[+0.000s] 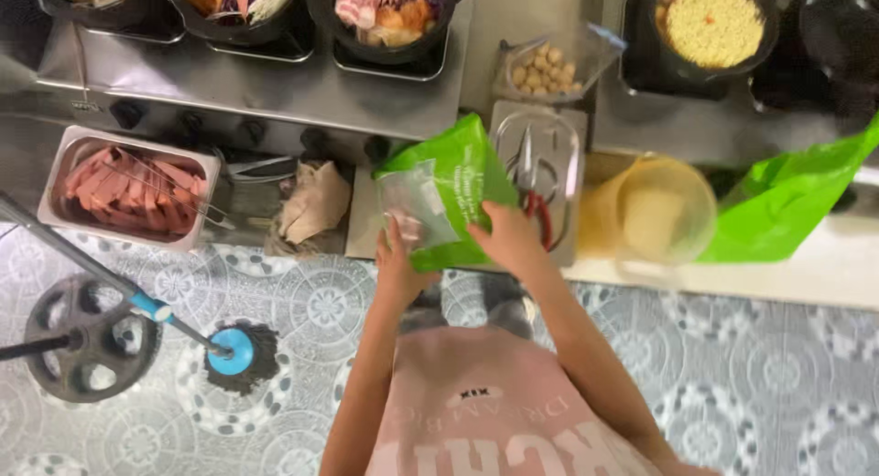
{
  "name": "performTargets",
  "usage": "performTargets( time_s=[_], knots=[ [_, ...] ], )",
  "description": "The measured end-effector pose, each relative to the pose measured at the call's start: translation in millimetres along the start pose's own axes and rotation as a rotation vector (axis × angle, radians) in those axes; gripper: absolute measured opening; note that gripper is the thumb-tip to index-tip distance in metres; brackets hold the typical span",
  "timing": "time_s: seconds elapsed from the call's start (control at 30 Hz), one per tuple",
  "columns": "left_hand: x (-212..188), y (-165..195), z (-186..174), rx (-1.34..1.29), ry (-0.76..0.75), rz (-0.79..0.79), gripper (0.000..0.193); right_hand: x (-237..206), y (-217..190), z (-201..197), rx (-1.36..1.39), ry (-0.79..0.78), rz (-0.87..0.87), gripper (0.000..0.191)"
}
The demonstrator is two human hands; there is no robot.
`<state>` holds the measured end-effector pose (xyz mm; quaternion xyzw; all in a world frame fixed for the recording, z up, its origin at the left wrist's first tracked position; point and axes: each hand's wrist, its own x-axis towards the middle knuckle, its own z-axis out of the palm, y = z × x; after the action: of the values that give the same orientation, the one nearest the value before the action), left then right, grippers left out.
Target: The person adds ingredients to black clay pots on a gas stove, placing vegetables, sausage slices, and meatballs from a green plastic bag into the pots by hand and with tongs, then ties the empty green bag. The pots already contain noodles, cabbage, corn, and mushrooms as the person portions meat into each one.
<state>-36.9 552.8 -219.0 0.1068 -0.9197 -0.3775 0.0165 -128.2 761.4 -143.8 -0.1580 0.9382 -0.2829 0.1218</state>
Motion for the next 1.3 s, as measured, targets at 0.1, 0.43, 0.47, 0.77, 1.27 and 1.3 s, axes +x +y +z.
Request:
performTargets(
  time_s=[0.1, 0.43, 0.47, 0.77, 1.27, 1.3],
  knots=[
    [1, -35, -1, -0.181, -0.049, 0.141, 0.151, -4, -15, 9, 0.168, -0.017, 0.018, 0.037],
    [-1, -59, -21, -0.368, -0.253, 0.053, 0.148, 25, 10, 15, 0.1, -0.336, 0.21, 0.036],
    [-2, -58, -23, -0.374, -0.264, 0.04, 0.148, 33, 8, 20, 0.033, -0.331, 0.164, 0.036],
    [3, -63, -14, -0.378, -0.021, 0.175, 0.134, 59, -53, 77, 0.36, -0.12, -0.027, 0.035],
    [18, -63, -28, -1.36, -0.255, -0.536, 0.092, 55, -70, 83, 0.413, -0.372, -0.107, 0.033],
    [20, -63, -27, -1.42, -0.229, -0.466, 0.083, 52, -69, 81, 0.411, -0.373, -0.11, 0.033]
  ],
)
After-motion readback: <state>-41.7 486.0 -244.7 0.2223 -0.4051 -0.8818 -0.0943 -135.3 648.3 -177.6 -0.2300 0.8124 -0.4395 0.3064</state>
